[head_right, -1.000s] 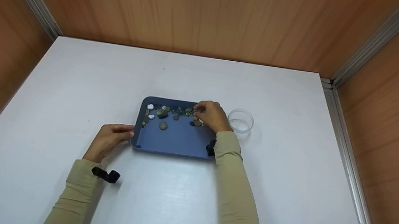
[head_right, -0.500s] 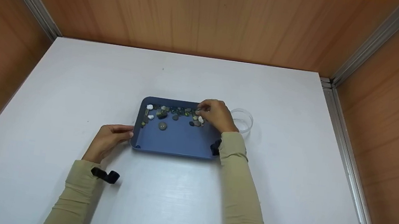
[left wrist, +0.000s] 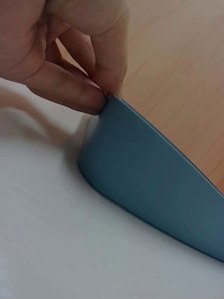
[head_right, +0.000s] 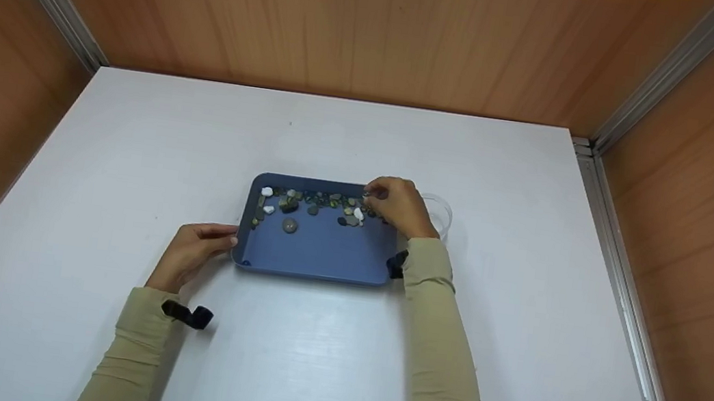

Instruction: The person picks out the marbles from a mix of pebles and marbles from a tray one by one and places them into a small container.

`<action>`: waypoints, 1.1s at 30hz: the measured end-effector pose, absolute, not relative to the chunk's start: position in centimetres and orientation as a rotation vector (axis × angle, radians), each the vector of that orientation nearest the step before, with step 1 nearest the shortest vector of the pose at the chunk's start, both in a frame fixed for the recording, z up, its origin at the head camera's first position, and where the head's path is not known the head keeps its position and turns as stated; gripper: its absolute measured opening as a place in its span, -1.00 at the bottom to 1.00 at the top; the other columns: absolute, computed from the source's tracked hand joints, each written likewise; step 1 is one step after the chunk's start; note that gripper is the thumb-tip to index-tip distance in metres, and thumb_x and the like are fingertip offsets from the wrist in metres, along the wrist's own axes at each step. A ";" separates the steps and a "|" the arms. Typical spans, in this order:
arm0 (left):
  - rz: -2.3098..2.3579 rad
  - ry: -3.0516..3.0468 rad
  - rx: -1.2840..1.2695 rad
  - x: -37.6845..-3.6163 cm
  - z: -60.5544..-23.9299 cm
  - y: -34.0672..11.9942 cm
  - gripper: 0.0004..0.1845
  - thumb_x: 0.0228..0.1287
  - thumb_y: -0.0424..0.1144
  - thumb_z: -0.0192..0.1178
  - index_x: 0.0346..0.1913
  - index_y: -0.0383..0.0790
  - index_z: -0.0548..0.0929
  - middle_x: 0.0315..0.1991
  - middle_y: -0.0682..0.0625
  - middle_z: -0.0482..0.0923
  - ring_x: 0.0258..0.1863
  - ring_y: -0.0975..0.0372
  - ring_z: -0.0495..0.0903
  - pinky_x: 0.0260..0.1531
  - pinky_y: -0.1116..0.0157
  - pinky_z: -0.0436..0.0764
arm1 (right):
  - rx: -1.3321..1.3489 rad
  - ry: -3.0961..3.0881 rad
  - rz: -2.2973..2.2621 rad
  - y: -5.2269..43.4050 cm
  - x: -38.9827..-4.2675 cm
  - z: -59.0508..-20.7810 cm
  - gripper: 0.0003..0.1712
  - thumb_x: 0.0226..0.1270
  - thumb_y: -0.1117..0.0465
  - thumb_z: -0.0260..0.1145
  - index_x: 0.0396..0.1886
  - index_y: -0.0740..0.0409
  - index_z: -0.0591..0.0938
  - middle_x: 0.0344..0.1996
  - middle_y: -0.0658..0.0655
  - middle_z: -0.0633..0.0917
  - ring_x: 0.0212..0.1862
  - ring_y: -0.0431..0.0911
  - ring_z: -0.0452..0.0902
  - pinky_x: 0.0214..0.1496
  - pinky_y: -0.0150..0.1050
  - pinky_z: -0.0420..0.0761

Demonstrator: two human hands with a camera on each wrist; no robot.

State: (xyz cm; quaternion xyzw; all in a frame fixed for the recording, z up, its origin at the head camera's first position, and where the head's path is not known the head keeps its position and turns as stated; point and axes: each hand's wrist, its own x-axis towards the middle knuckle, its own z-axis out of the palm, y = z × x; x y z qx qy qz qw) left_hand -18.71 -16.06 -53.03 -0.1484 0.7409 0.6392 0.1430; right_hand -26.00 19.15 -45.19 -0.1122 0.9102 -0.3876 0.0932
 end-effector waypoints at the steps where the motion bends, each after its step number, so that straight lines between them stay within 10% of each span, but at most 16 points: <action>1: 1.844 2.140 -0.427 -18.7 -53.0 -16.1 -0.69 0.13 -0.38 0.32 -0.03 -0.31 0.70 -0.04 -0.19 0.66 -0.17 0.21 0.63 -0.12 0.33 0.63 | -0.325 2.703 -1.150 19.2 -26.0 -45.2 -0.72 0.31 0.26 0.30 -0.01 0.23 0.67 -0.19 0.21 0.69 -0.22 0.10 0.62 -0.25 -0.19 0.60; 33: 1.808 2.156 -0.442 -18.7 -53.0 -16.1 -0.70 0.14 -0.37 0.31 -0.03 -0.28 0.71 -0.04 -0.17 0.66 -0.09 0.17 0.62 -0.04 0.28 0.62 | -0.320 2.810 -1.090 23.3 -25.3 -45.0 -0.74 0.29 0.21 0.32 -0.05 0.19 0.69 -0.19 0.16 0.70 -0.34 -0.04 0.53 -0.31 -0.24 0.54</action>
